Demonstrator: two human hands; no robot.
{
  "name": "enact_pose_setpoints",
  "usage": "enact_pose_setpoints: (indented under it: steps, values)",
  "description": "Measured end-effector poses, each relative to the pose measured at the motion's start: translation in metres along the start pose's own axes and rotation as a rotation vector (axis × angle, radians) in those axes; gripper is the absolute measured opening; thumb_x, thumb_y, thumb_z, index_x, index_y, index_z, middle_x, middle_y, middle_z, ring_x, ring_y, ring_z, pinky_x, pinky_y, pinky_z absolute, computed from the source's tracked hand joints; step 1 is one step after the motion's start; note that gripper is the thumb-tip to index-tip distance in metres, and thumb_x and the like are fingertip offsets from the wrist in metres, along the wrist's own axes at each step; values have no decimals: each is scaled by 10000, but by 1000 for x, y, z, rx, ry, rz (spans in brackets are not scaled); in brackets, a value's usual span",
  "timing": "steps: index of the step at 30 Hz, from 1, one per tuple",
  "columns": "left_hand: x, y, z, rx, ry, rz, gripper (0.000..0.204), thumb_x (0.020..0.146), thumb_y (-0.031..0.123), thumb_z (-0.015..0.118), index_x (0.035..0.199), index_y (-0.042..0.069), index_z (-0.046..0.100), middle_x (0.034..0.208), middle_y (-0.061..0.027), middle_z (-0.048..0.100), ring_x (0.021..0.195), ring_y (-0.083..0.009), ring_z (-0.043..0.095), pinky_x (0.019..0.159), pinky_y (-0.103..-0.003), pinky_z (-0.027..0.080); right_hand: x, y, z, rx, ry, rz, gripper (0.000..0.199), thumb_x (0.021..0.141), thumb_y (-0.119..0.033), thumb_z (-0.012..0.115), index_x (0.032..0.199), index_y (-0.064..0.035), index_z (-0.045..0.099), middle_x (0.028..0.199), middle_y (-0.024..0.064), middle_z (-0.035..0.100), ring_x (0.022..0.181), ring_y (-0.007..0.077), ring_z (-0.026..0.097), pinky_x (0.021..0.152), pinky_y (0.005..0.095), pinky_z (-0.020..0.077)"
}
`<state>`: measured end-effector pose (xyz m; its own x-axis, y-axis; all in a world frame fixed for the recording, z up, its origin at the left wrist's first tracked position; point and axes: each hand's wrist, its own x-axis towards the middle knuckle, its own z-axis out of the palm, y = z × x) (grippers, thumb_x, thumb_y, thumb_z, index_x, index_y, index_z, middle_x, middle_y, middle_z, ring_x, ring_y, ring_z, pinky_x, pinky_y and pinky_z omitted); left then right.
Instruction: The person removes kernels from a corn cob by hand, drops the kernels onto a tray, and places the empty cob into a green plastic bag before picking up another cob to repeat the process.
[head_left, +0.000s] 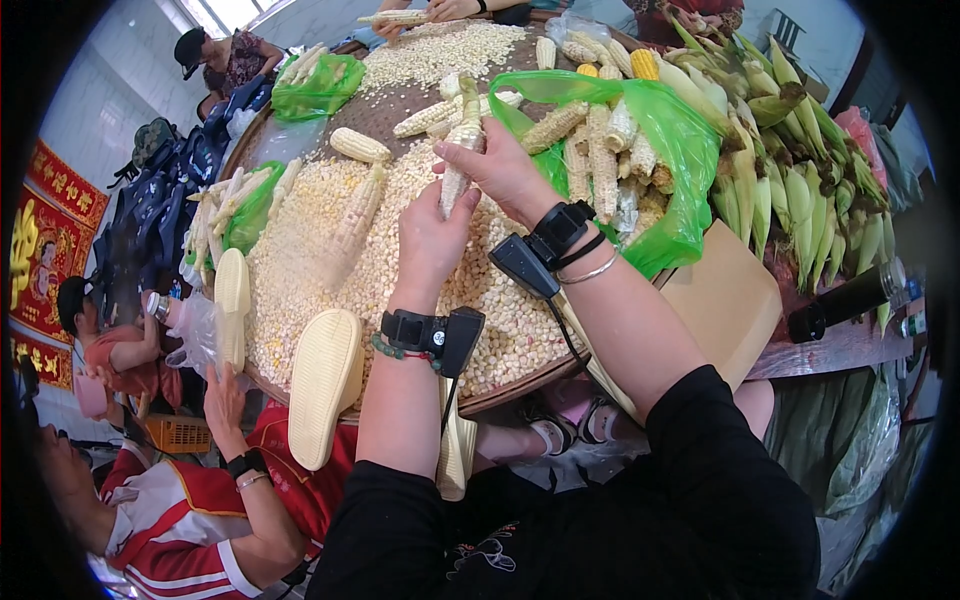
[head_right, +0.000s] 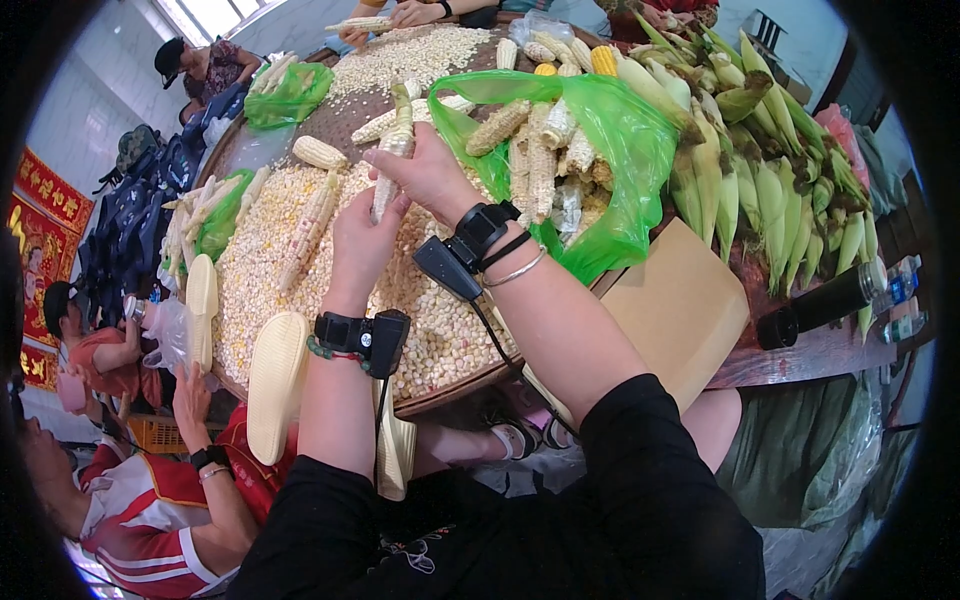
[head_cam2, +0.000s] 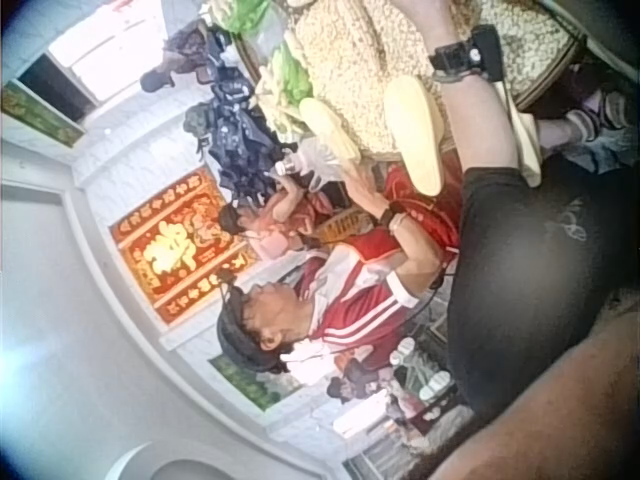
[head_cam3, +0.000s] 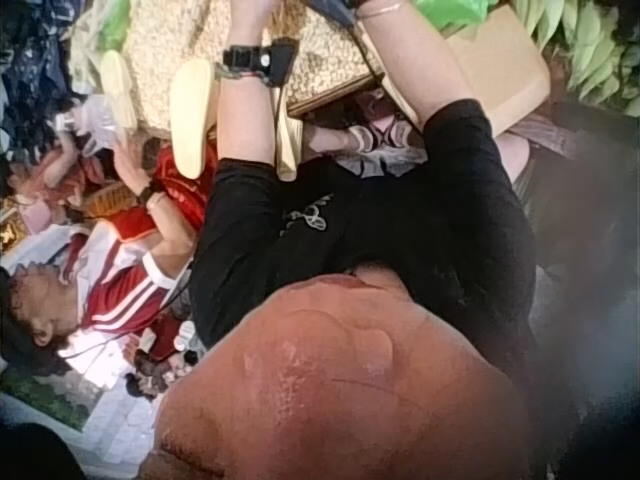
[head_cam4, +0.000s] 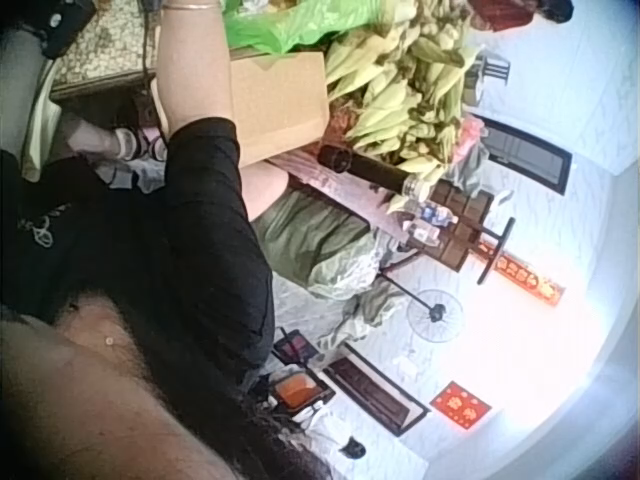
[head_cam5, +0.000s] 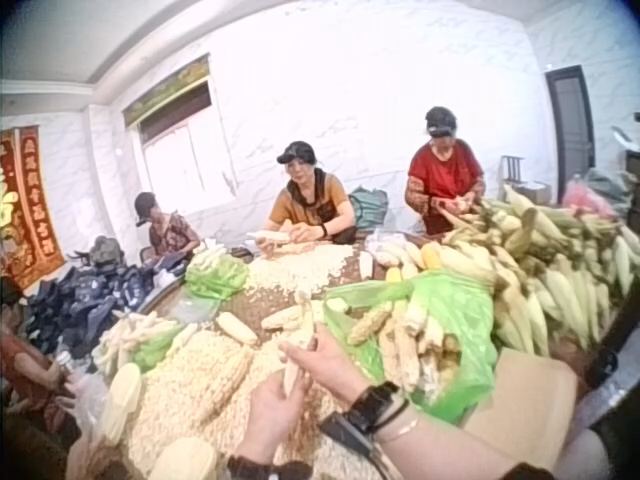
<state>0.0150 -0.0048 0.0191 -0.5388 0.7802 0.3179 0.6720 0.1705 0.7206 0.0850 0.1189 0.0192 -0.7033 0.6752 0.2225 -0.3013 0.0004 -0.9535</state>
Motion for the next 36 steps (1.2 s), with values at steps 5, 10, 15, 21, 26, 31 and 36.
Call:
enact_pose_setpoints:
  steps: [5,10,15,21,26,31,36]
  values:
    - [1,-2,2,-30,2,-11,349,887,306,677,996,-26,660,740,-153,660,646,-236,602,627,-363,453,0,2,1,-3,-22,-29,349,938,-200,645,1152,15,473,981,111,651,871,157,648,664,279,544]
    - [2,-9,3,-43,16,13,327,898,294,676,965,-24,650,675,-101,631,591,-184,576,571,-335,434,-1,0,1,-19,-52,-34,335,958,-183,607,1183,19,464,1031,120,661,906,152,642,738,284,537]
    - [6,-17,4,-211,-29,-86,325,922,332,670,920,9,626,590,27,526,473,-66,469,447,-251,345,2,-3,-4,46,-168,-12,398,963,-164,592,1264,33,422,1122,136,641,1027,176,632,860,301,512]
    - [4,-14,4,-187,16,-54,327,914,328,678,950,5,641,598,21,540,491,-77,470,469,-266,365,-2,-6,1,150,-116,-34,389,947,-142,613,1247,34,438,1115,129,634,1021,183,640,844,304,524]
    - [2,-7,2,-69,36,43,311,903,304,685,957,-1,659,615,9,560,529,-98,477,518,-294,385,-2,-6,0,45,-60,-32,361,939,-140,622,1210,35,462,1063,123,648,979,168,643,799,296,529]
    - [3,-8,1,-73,-14,-22,307,906,303,681,955,1,659,618,1,559,530,-97,481,515,-291,383,-4,-9,0,4,-83,-41,356,948,-163,615,1202,36,467,1032,124,662,956,158,641,771,292,528]
    - [5,-12,3,-157,-16,-57,293,910,314,682,918,24,644,599,25,530,503,-70,474,465,-259,353,-3,-6,-2,63,-141,-56,435,961,-166,594,1306,28,414,1119,126,646,1050,168,620,832,292,507]
